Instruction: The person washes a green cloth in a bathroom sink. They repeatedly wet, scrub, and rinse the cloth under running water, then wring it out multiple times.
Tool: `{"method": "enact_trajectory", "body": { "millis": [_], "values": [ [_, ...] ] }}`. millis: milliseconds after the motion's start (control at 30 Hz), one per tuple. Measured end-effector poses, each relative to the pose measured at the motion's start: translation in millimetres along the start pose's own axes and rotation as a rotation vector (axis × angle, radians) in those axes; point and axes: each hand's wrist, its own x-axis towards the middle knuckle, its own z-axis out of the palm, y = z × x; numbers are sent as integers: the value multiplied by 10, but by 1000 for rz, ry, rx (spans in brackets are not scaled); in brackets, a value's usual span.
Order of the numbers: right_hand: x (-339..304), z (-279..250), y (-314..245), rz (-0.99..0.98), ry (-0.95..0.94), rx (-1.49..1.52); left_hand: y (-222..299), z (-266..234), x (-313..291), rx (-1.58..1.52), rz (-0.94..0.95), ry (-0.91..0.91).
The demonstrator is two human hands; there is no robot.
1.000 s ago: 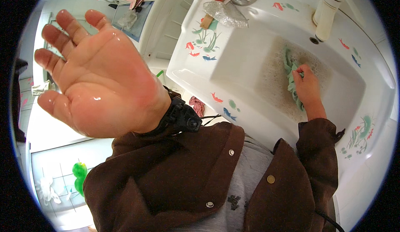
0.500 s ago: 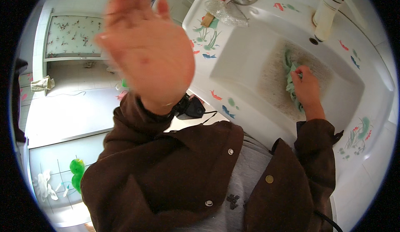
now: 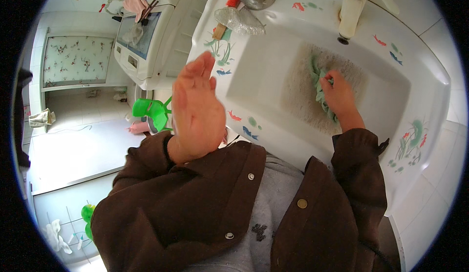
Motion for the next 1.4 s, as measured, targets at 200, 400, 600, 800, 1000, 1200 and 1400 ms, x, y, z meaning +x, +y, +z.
{"method": "enact_trajectory", "body": {
  "millis": [200, 400, 600, 800, 1000, 1200, 1400],
  "values": [
    [7, 24, 39, -40, 27, -22, -101, 430, 402, -210, 63, -16],
    [12, -15, 15, -65, 49, -31, -216, 648, 739, -373, -182, 13],
    [-6, -132, -68, 18, -16, 91, -825, 367, 988, -212, -735, 178],
    [0, -367, -136, 193, -298, 884, -1480, 294, 639, 561, -752, -630],
    [112, -516, 85, 287, -211, 1013, -1674, 320, 772, 545, -1040, -850],
    [145, -290, 308, 252, 247, -382, -2043, 325, 633, 664, -917, -286],
    [121, -26, 564, 248, -48, -276, -2299, 300, 533, 767, -858, -557]
  ]
}}
